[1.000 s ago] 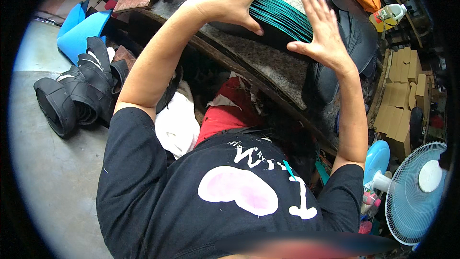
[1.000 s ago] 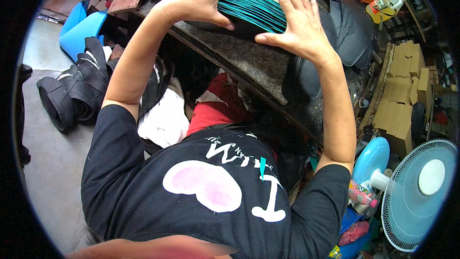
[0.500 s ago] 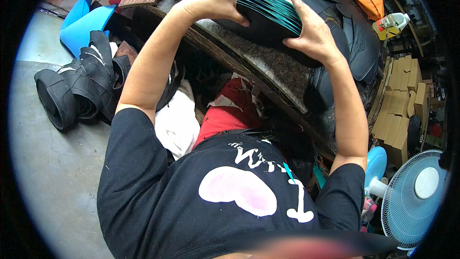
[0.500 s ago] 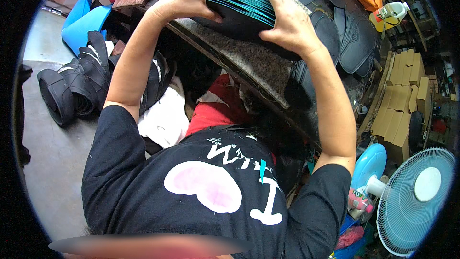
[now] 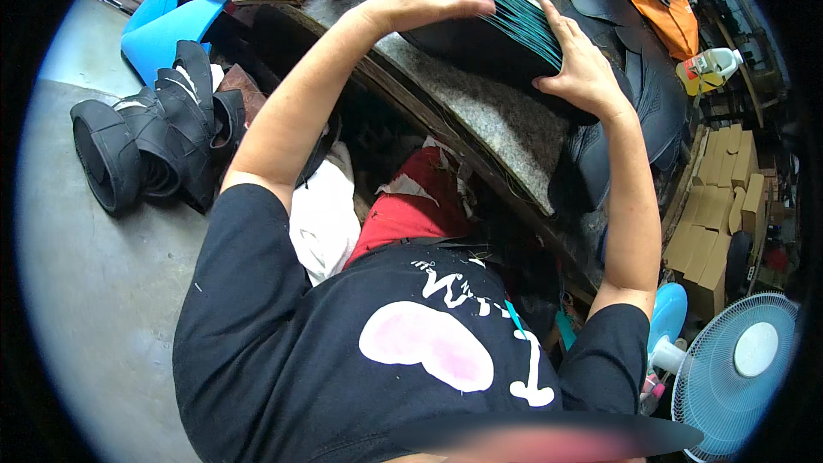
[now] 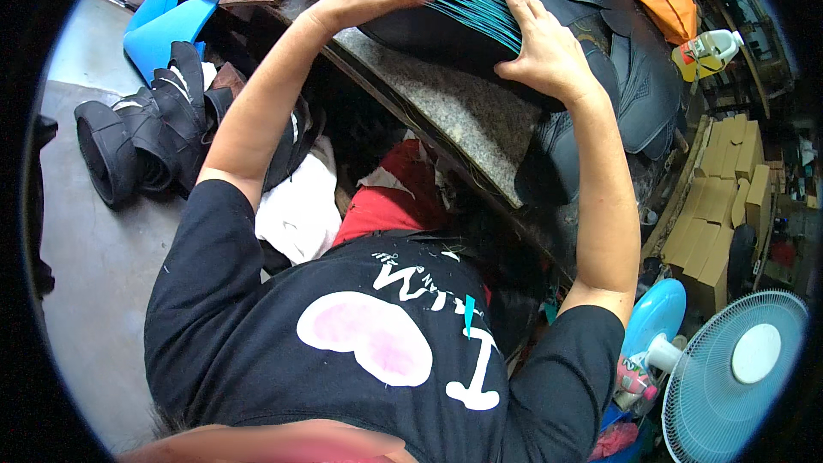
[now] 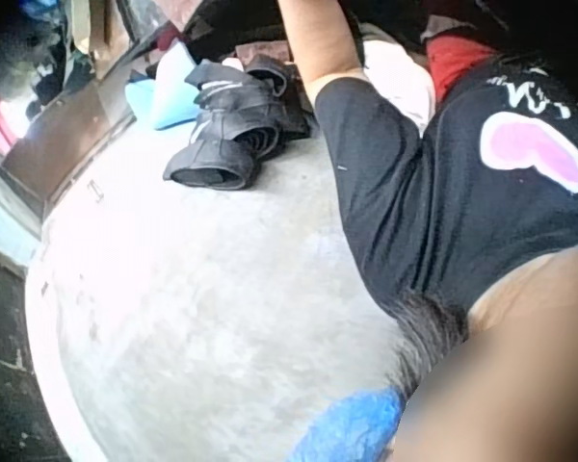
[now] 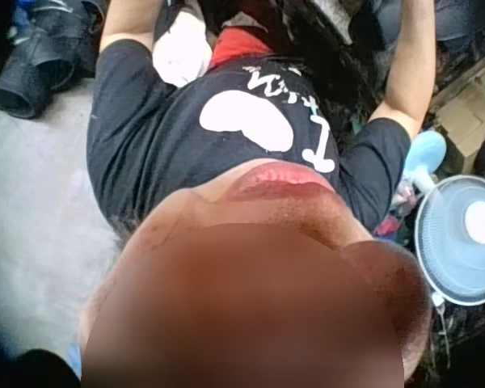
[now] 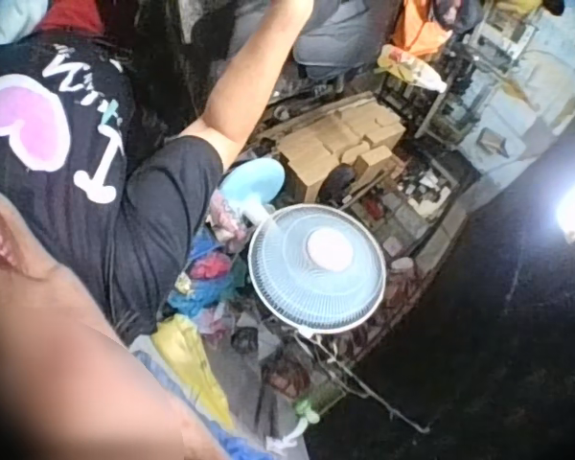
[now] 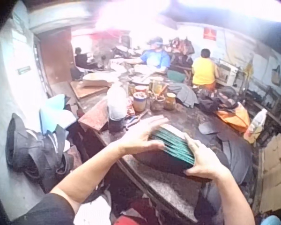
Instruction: The person picks up black shoe insoles from a table, aligns them, and stacks them into a pile. They use scissors to trim the edges of the stack and then place the finished stack on the table.
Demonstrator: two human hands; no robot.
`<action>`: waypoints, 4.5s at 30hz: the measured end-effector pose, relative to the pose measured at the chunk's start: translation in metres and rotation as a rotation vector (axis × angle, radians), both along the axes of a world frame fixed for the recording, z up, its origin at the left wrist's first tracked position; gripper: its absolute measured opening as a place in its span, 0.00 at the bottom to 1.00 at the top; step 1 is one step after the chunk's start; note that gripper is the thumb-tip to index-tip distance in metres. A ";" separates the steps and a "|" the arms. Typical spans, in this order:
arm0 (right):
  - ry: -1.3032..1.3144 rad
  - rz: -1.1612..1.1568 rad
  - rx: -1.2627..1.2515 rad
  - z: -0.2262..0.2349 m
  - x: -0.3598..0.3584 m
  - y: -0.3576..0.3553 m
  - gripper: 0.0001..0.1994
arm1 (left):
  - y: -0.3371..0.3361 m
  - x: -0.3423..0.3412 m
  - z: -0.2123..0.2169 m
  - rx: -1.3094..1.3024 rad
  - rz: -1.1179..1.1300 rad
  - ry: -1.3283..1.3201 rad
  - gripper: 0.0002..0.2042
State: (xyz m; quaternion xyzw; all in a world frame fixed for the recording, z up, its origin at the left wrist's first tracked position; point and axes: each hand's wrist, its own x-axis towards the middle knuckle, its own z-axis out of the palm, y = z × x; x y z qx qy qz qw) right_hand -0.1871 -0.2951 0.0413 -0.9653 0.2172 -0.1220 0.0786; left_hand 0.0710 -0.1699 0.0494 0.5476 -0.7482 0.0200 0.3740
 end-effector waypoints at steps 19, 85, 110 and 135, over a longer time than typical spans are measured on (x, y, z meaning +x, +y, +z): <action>-0.337 -0.055 0.173 0.026 -0.007 0.046 0.51 | 0.035 -0.112 -0.067 -0.114 -0.123 1.774 0.55; -0.325 -0.219 0.209 -0.015 -0.008 0.050 0.29 | 0.011 -0.109 -0.061 0.070 -0.003 1.589 0.65; -0.304 -0.275 0.185 -0.013 -0.006 0.049 0.32 | 0.000 -0.099 -0.063 0.131 0.104 1.565 0.65; -0.113 -0.316 0.722 -0.020 -0.008 -0.045 0.26 | 0.006 -0.086 -0.042 0.146 -0.047 1.894 0.31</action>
